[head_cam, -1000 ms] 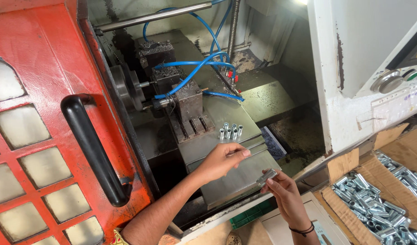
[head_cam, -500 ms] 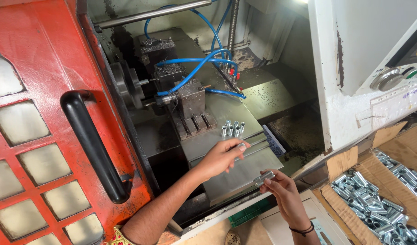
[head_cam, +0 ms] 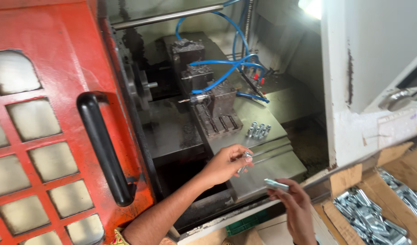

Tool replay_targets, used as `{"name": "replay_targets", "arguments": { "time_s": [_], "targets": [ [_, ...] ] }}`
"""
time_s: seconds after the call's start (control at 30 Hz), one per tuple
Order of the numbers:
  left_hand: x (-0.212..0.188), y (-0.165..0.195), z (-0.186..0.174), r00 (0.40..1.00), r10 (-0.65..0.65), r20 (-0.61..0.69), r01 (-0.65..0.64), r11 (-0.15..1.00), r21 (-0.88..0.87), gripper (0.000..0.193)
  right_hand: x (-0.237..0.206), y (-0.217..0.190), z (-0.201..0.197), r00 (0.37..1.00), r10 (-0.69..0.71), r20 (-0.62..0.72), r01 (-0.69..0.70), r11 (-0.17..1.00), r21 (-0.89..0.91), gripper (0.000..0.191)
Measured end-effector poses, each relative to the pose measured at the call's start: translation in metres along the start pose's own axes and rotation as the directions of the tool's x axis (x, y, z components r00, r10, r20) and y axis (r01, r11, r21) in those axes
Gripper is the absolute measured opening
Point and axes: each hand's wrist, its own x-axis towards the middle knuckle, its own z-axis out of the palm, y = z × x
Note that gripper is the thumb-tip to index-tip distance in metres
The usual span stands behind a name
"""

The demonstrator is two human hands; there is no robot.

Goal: The person repeatedly picks up small cylindrical metal parts, inserts them into a red industrial machine, and presses a button on the control panel. After each cycle, the person removes the processed parts and places them into a cardboard box.

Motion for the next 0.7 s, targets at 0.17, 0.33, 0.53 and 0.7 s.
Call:
{"name": "replay_targets", "arguments": {
  "time_s": [0.17,0.33,0.53,0.7],
  "targets": [
    [0.002,-0.001,0.005,0.989,-0.086,-0.118,0.089,0.996,0.013,0.036,0.021,-0.007,0.005,0.989,-0.149,0.001,0.149,0.989,0.027,0.026],
    [-0.006,0.005,0.007,0.946,0.167,-0.279,-0.141,0.984,0.109,0.035,0.062,0.033,0.031,0.966,0.072,0.249,-0.082,0.996,0.03,0.028],
    [-0.024,0.028,0.026,0.848,0.404,-0.342,-0.23,0.864,0.449,0.039,0.129,0.105,0.093,0.834,0.046,0.549,-0.145,0.98,0.138,0.031],
    [-0.014,0.046,0.042,0.783,0.485,-0.389,-0.211,0.796,0.568,0.043,0.198,0.168,0.237,0.806,0.34,0.484,-0.325,0.938,-0.118,0.03]
  ]
}}
